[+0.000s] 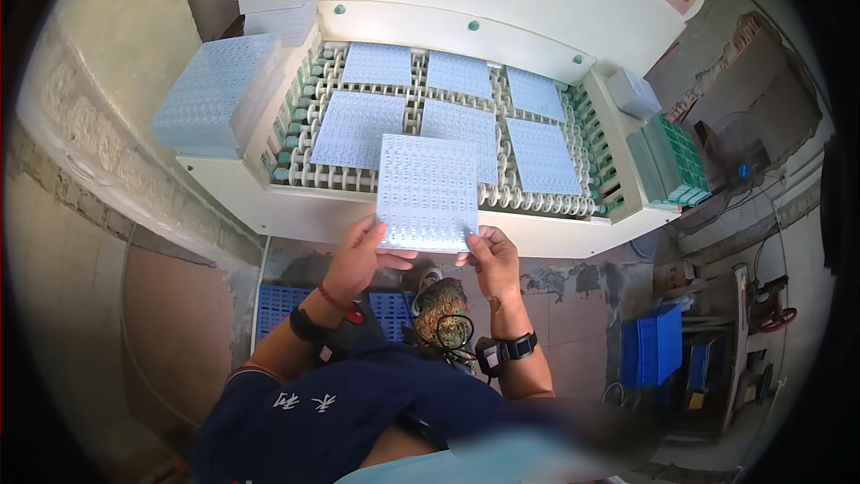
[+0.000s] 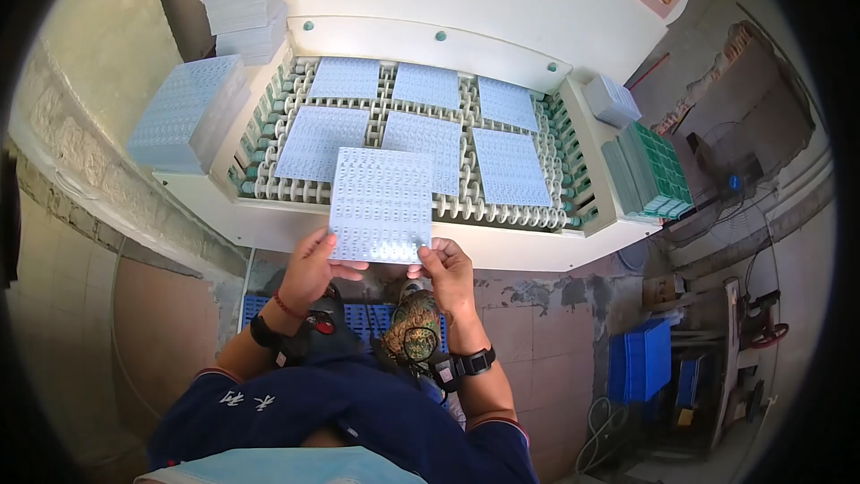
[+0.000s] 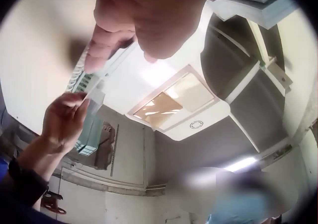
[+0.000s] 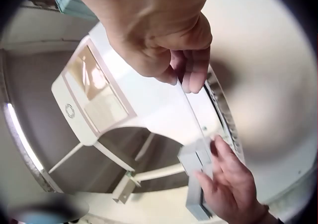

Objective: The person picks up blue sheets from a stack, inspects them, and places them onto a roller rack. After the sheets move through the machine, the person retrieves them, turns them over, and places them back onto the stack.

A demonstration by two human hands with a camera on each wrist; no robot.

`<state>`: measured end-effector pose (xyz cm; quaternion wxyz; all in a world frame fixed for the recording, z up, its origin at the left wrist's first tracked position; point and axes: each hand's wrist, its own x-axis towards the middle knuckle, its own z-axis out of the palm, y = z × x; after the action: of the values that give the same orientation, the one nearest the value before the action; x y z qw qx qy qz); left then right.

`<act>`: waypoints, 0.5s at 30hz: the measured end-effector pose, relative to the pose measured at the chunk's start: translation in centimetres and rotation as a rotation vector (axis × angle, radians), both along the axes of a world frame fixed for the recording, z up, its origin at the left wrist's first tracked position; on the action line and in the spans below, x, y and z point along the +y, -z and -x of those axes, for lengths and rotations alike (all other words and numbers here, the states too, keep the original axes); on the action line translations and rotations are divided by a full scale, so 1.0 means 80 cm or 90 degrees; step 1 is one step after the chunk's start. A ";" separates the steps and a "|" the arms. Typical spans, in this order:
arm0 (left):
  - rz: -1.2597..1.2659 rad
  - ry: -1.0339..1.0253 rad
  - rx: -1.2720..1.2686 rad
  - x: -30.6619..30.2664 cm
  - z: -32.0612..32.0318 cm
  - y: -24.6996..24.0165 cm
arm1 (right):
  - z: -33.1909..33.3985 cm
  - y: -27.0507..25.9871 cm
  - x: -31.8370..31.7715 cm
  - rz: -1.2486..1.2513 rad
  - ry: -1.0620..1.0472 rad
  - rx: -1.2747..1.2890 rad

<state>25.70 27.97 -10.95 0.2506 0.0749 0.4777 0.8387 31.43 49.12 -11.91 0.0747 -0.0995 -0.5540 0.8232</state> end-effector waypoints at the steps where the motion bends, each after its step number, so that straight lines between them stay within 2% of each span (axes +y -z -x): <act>1: 0.000 -0.001 0.000 -0.010 0.001 0.002 | 0.004 -0.004 0.005 0.000 -0.001 0.000; 3: -0.006 -0.028 -0.003 -0.035 0.002 0.004 | 0.018 -0.019 0.036 -0.338 0.015 0.059; 5: 0.014 -0.053 0.012 -0.058 -0.001 0.003 | 0.045 -0.031 0.103 -0.700 0.151 0.007; 7: 0.029 -0.079 0.032 -0.074 -0.003 0.004 | 0.072 -0.033 0.176 -0.929 0.276 -0.057; 8: 0.027 -0.091 0.025 -0.081 -0.005 0.007 | 0.081 -0.038 0.198 -0.932 0.276 -0.054; 10: 0.022 -0.104 0.020 -0.090 -0.010 0.013 | 0.099 -0.046 0.229 -1.048 0.223 -0.225; 11: 0.017 -0.106 0.017 -0.093 -0.012 0.017 | 0.108 -0.037 0.242 -1.050 0.223 -0.223; 13: 0.012 -0.110 0.013 -0.094 -0.016 0.021 | 0.126 -0.017 0.256 -1.180 0.175 -0.160; 15: 0.008 -0.117 -0.005 -0.095 -0.020 0.021 | 0.136 -0.014 0.252 -1.173 0.138 -0.201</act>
<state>27.32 20.33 -12.63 0.1751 0.0260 0.4869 0.8554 20.56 69.32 -10.78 0.1241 -0.1624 -0.9785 0.0262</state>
